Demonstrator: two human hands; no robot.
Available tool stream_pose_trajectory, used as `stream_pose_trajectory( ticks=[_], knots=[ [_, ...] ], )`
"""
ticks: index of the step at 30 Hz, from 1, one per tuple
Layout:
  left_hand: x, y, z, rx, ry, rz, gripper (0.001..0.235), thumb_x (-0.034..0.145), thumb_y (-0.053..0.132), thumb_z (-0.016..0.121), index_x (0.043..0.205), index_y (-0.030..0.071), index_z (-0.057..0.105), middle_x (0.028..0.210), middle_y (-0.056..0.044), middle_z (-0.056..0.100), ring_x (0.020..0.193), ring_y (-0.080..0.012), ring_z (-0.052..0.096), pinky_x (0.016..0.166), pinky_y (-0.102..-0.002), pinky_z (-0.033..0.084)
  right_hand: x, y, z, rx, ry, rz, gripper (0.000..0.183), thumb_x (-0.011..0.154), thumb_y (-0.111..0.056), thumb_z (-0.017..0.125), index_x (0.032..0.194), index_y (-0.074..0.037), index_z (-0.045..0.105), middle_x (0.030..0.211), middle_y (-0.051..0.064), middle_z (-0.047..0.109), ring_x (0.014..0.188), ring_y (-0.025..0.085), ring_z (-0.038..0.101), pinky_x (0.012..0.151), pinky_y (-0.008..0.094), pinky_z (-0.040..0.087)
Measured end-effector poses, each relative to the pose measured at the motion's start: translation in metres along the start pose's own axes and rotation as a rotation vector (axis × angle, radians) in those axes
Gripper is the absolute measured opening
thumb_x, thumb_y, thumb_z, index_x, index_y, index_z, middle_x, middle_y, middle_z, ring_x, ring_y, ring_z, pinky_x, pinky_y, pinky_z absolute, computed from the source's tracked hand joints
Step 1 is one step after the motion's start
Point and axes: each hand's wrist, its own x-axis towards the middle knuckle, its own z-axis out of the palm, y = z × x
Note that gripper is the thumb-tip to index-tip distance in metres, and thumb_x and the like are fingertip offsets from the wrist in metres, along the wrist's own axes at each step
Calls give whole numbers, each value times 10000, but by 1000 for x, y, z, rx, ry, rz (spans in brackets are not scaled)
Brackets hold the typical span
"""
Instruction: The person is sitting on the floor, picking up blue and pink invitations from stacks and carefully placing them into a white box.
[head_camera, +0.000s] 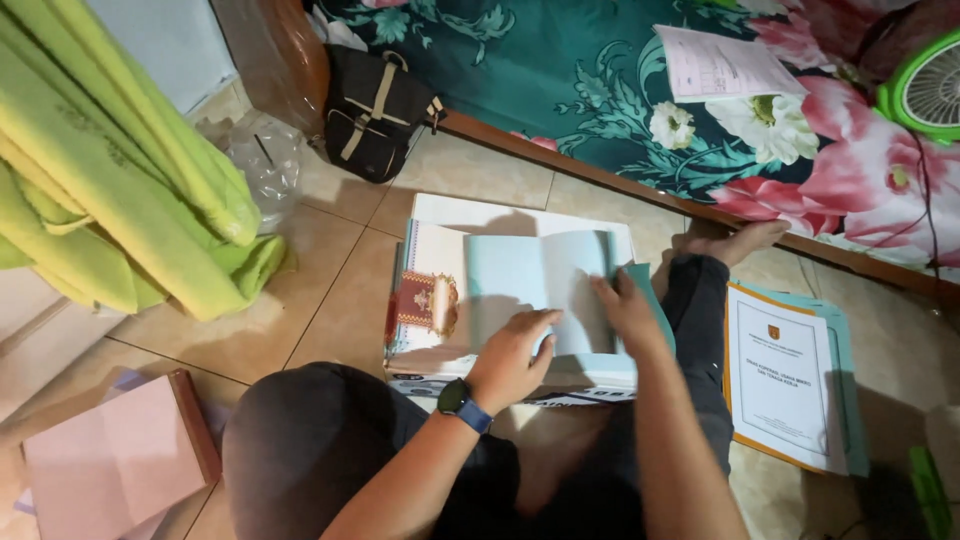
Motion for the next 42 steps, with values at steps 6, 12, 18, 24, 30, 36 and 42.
stream_pose_trajectory(
  ticks=[6, 12, 18, 24, 30, 36, 42],
  knots=[
    [-3, -37, 52, 309, 63, 290, 318, 935, 112, 597, 1236, 63, 688, 1341, -145, 622, 1404, -383, 469, 1176, -504, 342, 7, 46, -38, -145, 143, -145, 547, 879, -195, 671, 1335, 101, 616, 1045, 264, 667, 968, 370, 657, 782, 506, 523],
    [-11, -39, 52, 388, -242, 56, 656, 912, 480, 637, 1467, 145, 539, 1569, -224, 386, 1521, -499, 132, 1216, -633, 96, 6, 56, -34, -77, 61, -87, 631, 849, -244, 738, 1378, 82, 626, 1257, 309, 668, 1164, 462, 642, 938, 584, 514],
    [-20, -70, 79, 411, -199, -74, 666, 924, 590, 568, 1429, 156, 593, 1617, -260, 293, 1525, -508, 95, 1199, -661, 41, -3, 49, -26, -23, 83, -20, 569, 901, -204, 702, 1401, 56, 621, 1288, 298, 655, 1203, 471, 614, 973, 614, 495],
    [-19, -75, 91, 413, -204, -133, 644, 938, 511, 489, 1476, 159, 524, 1608, -269, 286, 1521, -466, 153, 1215, -637, 46, 40, 96, -26, -66, 157, -27, 428, 951, -284, 660, 1277, -13, 720, 1149, 220, 717, 1058, 432, 658, 799, 563, 501],
    [-15, -97, 113, 400, -158, -161, 683, 856, 501, 526, 1440, 152, 576, 1582, -274, 348, 1491, -469, 228, 1212, -637, 85, 37, 101, -38, -1080, 352, -171, 446, 951, -290, 625, 1382, -175, 623, 1346, 79, 581, 1280, 309, 501, 994, 461, 467],
    [-12, -83, 103, 361, -215, -247, 751, 809, 509, 527, 1459, 135, 555, 1582, -259, 352, 1492, -447, 248, 1204, -603, 183, -12, 74, -25, -1204, 239, -565, 426, 1002, -157, 507, 1413, -206, 607, 1646, 53, 406, 1600, 297, 204, 1284, 522, 195],
    [-14, -75, 102, 389, -340, -342, 818, 852, 477, 416, 1596, 151, 314, 1644, -235, 238, 1536, -422, 149, 1244, -573, 65, 0, 86, -30, -1036, 139, -542, 499, 1024, -314, 468, 1497, -170, 539, 1593, 6, 490, 1506, 211, 404, 1290, 528, 199]
  ],
)
